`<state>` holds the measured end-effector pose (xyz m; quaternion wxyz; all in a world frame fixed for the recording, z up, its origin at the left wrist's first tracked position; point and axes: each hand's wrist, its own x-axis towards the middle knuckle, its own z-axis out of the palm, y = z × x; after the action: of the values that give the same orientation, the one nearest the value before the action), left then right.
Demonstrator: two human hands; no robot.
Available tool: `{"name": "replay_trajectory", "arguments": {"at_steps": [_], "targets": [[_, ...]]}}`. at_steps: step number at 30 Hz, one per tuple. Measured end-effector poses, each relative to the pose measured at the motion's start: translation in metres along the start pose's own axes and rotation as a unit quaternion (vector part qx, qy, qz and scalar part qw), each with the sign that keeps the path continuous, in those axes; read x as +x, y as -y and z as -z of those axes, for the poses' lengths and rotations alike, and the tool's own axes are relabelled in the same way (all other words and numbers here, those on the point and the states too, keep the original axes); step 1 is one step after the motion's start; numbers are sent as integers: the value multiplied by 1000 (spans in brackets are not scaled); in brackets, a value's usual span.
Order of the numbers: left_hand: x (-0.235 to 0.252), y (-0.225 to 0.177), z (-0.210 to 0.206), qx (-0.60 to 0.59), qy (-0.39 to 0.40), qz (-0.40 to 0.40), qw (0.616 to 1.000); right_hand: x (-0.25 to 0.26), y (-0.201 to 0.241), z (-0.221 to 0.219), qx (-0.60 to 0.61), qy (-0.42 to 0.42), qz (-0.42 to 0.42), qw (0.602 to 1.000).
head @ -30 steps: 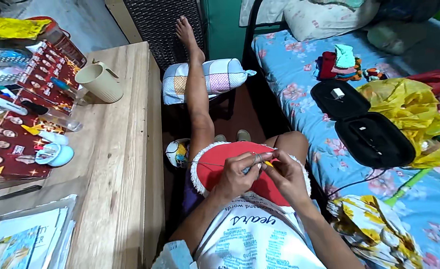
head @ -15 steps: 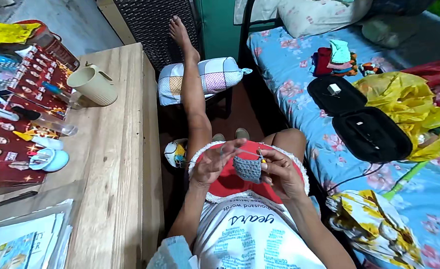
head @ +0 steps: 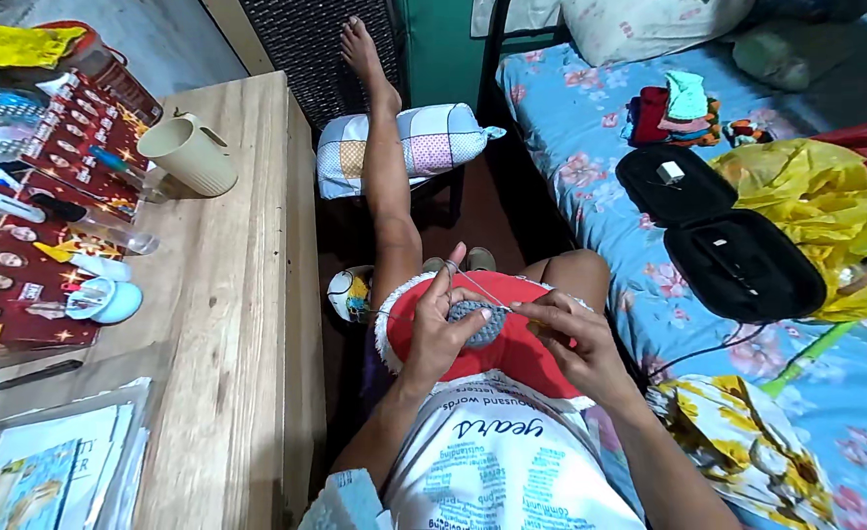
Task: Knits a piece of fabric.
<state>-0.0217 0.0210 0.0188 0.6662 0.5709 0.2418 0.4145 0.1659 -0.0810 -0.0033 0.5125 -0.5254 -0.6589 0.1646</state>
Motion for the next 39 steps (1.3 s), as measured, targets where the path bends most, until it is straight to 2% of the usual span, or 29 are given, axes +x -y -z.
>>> {"name": "replay_trajectory", "arguments": {"at_steps": [3,8,12,15,18,20,22,23,24,26,27,29,35,39], "targets": [[-2,-2,-1,23,-9,-17,1000,4,5,5,-125,11,60,990],[-5,-3,-5,59,-22,-56,996,6,16,3,-237,-8,97,967],[-7,1,-8,111,-30,-104,988,3,22,-9,-310,-41,99,945],[-8,9,-11,141,-38,-130,981,-3,28,-24,-313,-75,68,944],[-9,16,-15,141,-54,-148,977,-2,28,-38,-214,-98,7,972],[-9,17,-15,127,-46,-148,980,3,27,-39,-26,-85,-64,994],[-9,12,-14,106,-30,-120,987,10,25,-39,173,-89,-128,972],[-8,8,-11,96,-25,-106,989,12,22,-39,196,-89,-123,969],[-6,5,-8,90,-19,-95,991,11,18,-38,153,-88,-87,980],[-4,-1,-2,100,-13,-92,991,8,12,-34,-41,-87,5,995],[-3,-3,1,112,-13,-95,989,7,12,-29,-125,-86,36,988],[-2,-3,5,125,1,-95,988,6,15,-20,-213,-66,64,973],[-5,0,-1,136,4,-115,984,11,16,-11,-205,-42,76,975],[-8,4,-4,181,-23,-148,972,11,21,-16,-271,-64,98,955]]}}
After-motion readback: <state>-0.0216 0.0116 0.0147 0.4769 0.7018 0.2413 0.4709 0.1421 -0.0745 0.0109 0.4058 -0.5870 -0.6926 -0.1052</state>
